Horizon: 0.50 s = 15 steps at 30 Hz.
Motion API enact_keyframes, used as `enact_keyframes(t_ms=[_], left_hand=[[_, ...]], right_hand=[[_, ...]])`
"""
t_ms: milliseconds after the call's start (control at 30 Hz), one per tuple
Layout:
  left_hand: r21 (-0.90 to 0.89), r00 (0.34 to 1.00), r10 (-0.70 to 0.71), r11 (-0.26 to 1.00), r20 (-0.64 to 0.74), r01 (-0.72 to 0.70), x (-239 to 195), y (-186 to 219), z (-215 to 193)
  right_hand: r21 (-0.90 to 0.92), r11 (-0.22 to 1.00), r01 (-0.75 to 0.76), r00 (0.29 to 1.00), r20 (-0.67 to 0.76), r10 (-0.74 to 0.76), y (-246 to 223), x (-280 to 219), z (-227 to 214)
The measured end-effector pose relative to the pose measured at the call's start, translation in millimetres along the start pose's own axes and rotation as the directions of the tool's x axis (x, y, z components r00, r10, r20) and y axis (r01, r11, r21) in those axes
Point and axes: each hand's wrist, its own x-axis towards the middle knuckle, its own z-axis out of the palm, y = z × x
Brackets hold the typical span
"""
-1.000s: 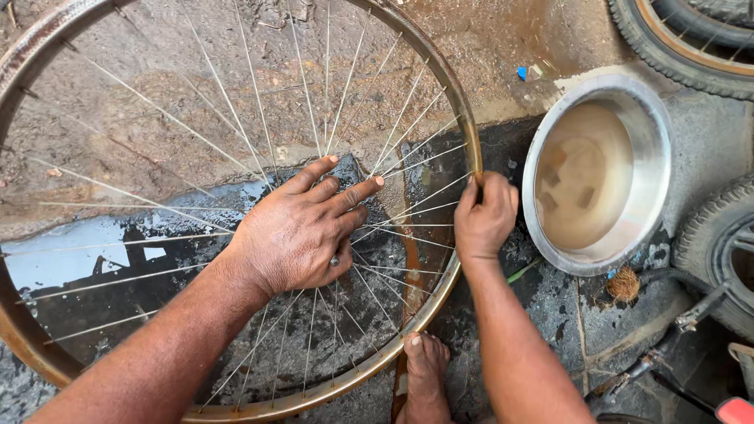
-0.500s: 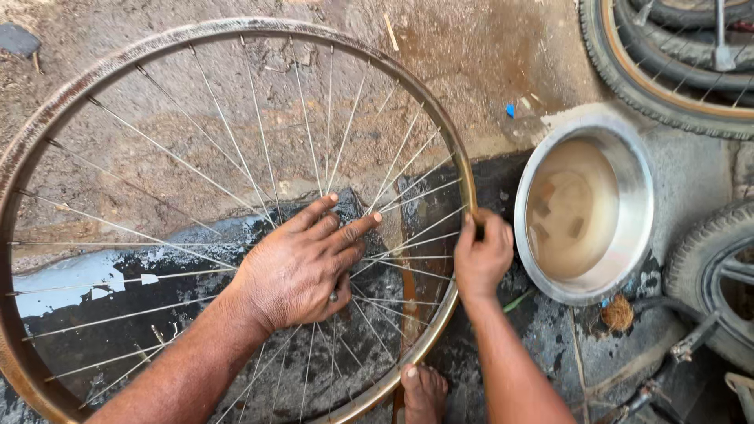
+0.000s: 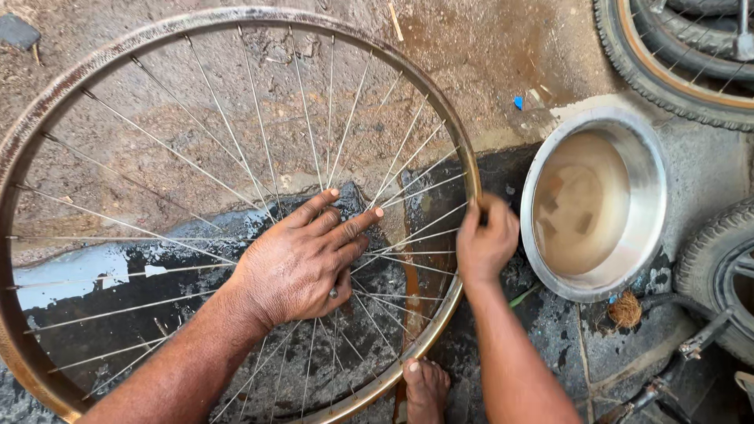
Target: The person scrubs a bicycle wheel rim and spokes with a brush and water from a metal bowl. They repeatedly dip the brush into the bowl and scrub different sections of the wheel.
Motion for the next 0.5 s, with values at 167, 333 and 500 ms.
enact_keyframes(t_ms=[167,333,500], left_hand=[[0.014,0.993,-0.012,1.0,0.119,0.011,1,2,-4],[-0.022,1.0,0.002,1.0,0.016,-0.001,1,0,-2],[-0.011,0.99,-0.024,1.0,-0.138,0.023,-4,0,11]], right_hand=[[0.014,0.968,0.251,0.968,0.023,-0.251,-7,48,11],[0.097,0.994,0.041,0.997,0.059,-0.046,-20,45,9],[0.17,0.905,0.389,0.918,0.003,-0.396,-47,123,50]])
